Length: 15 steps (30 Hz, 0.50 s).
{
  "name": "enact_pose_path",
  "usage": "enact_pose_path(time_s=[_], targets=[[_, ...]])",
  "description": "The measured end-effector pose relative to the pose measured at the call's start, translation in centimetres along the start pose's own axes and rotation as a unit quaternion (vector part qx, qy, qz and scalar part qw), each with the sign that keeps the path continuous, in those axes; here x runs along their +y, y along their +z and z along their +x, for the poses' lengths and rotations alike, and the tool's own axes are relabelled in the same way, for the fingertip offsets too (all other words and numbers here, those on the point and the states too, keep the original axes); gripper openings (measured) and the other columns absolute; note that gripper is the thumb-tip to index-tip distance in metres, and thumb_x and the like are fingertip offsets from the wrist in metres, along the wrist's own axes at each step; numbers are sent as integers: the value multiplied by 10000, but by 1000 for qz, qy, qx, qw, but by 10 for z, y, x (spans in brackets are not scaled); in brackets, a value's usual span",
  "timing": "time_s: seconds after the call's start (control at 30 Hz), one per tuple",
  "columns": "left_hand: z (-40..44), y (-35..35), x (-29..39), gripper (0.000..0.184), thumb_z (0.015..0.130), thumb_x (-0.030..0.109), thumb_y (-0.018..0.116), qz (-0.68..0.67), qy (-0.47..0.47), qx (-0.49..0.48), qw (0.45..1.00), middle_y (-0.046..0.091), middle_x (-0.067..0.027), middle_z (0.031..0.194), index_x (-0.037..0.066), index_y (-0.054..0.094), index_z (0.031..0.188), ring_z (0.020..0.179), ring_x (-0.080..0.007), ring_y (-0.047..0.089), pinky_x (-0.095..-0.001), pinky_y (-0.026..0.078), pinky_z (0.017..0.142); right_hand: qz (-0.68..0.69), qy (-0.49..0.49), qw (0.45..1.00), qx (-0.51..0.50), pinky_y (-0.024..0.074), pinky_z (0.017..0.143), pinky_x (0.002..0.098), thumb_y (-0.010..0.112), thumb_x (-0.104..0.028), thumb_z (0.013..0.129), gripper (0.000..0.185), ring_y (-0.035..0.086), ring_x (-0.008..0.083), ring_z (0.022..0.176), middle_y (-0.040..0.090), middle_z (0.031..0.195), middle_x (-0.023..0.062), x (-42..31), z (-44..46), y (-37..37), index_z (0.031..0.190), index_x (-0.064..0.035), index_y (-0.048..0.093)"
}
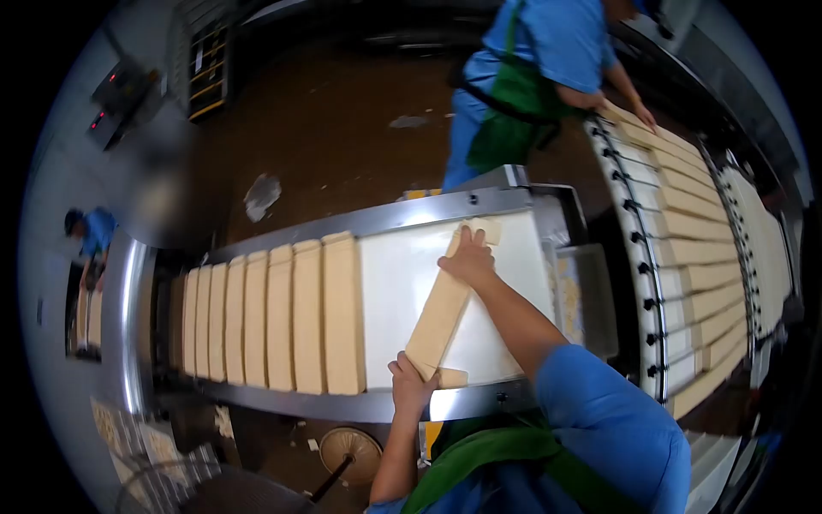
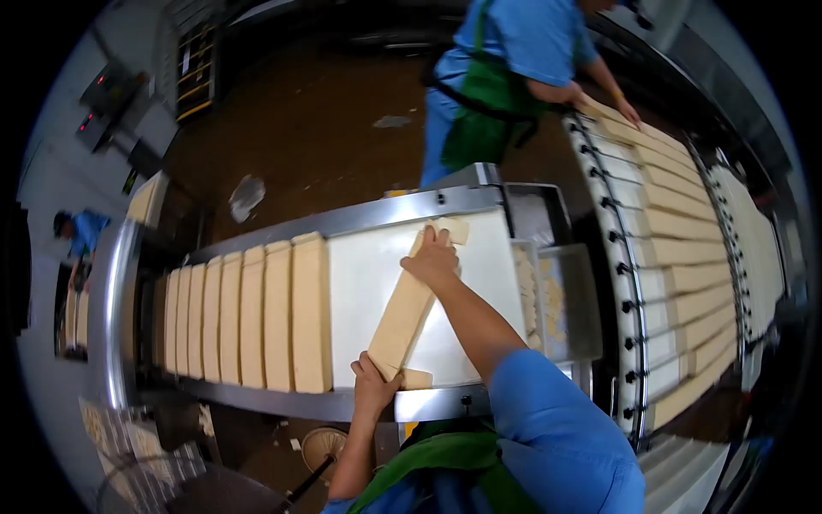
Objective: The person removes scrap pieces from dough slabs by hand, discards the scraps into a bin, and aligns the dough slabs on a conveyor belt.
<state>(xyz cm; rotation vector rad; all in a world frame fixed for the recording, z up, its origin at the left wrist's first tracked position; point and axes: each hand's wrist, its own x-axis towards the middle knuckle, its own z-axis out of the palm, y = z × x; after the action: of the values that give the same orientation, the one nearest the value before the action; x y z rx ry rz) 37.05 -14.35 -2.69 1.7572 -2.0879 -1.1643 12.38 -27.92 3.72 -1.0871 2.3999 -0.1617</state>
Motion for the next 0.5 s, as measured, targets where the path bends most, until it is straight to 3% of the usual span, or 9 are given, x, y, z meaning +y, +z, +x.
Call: enact_pose_path(time_s=[0.1,0.17,0.23,0.3,0.43,0.5], targets=[[3,17,47,748,674,250,801,8,88,-43,995,433,-269,1088,-25,337,1192,941,-456,515,-486,483,813,43,98,994,18,444,948,448,668,-477,713,946,442,415,1219,219,1431,231,78,1,-20,1427,-40,227],[3,38,75,733,674,235,798,12,109,-4,994,431,-273,1087,-22,339,1184,956,-458,508,-486,480,812,10,120,982,148,419,978,459,694,-462,706,972,395,434,1272,98,1493,275,122,2,-19,1425,-20,214],[0,60,103,695,690,188,778,2,141,14,990,410,-282,1119,-18,355,1201,1007,-462,486,-480,457,859,219,156,955,125,396,1002,476,725,-444,689,1008,346,447,1314,-24,1515,296,174,-7,-41,1439,-39,186],[-10,82,133,691,683,117,754,1,195,36,980,377,-273,1158,-8,364,1240,1048,-454,459,-469,431,908,305,189,914,191,409,998,481,726,-395,678,962,422,482,1230,36,1490,294,221,-36,-66,1414,-69,200],[-35,125,200,726,661,51,727,-39,284,-20,958,344,-260,1207,17,366,1291,1107,-441,429,-453,400,958,333,193,842,378,434,956,502,694,-351,719,879,463,504,1151,172,1432,293,352,-104,-93,1392,-60,210],[-61,147,242,766,644,22,717,-49,360,-109,925,317,-260,1263,36,366,1324,1143,-438,417,-445,382,985,282,219,818,452,464,922,486,679,-333,744,812,527,477,1056,288,1318,272,412,-162,-119,1369,-59,239]])
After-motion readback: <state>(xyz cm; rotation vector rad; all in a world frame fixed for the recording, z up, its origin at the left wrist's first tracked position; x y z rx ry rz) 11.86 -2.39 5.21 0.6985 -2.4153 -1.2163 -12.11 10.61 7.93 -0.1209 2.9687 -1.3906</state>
